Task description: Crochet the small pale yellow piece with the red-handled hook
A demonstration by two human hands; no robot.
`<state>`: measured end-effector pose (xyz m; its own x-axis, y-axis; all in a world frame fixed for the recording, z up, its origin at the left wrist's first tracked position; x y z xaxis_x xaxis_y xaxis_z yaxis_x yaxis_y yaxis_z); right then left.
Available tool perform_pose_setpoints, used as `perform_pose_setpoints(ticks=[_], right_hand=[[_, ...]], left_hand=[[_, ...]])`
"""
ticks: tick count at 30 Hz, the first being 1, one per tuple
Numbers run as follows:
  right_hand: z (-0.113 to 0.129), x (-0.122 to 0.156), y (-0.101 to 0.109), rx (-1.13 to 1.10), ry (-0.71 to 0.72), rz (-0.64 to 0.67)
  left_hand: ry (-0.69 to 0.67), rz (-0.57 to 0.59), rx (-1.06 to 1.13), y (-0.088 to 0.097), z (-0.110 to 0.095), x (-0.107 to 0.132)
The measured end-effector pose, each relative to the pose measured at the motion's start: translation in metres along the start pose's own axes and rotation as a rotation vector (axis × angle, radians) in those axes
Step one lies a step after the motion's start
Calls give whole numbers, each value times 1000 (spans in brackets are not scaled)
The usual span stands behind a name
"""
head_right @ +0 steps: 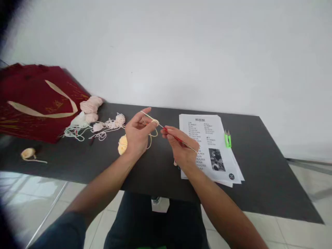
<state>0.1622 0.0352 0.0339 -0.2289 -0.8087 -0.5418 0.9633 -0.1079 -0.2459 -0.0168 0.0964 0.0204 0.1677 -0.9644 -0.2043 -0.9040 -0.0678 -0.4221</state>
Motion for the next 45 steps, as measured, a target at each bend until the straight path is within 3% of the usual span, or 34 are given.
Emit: perform_pose_setpoints(ticks=[8, 12, 17, 21, 24, 29, 33, 38, 41, 45], right_hand=[[0, -5, 8, 58, -34, -50], [13, 2, 1, 268, 66, 4], [18, 11, -7, 399, 198, 69], [9, 11, -6, 313, 160, 80], [1, 8, -7, 201, 70, 87], [-11, -4, -1, -46, -121, 28], [-12, -19, 7, -172, -174, 5], [9, -25, 15, 17, 17, 9], [22, -18, 9, 176, 134, 50], [29, -9, 3, 266, 185, 61]], left_hand=[[-14, 8, -54, -3, -1, 3], [18, 10, 14, -3, 5, 3], [191, 44, 223, -9, 19, 1], [346, 138, 359, -20, 24, 2], [387, 182, 390, -23, 23, 1], [330, 235, 288, -21, 16, -3], [266, 270, 74, -19, 13, -4], [160, 266, -142, -15, 8, -6], [81, 229, -235, -13, 2, -6], [-2, 170, -299, -11, -4, -4]])
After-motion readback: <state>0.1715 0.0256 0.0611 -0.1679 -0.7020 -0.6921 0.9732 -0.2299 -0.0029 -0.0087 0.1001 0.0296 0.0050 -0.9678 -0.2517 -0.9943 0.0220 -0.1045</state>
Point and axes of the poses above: each hand's wrist, its own x-axis away from the middle knuckle, its own y-axis out of the back of the hand, z = x × y, the point moved 10 cm from there along -x, towards the middle knuckle, and after that the axes turned 1 degree about x, right-handed, at the moved point
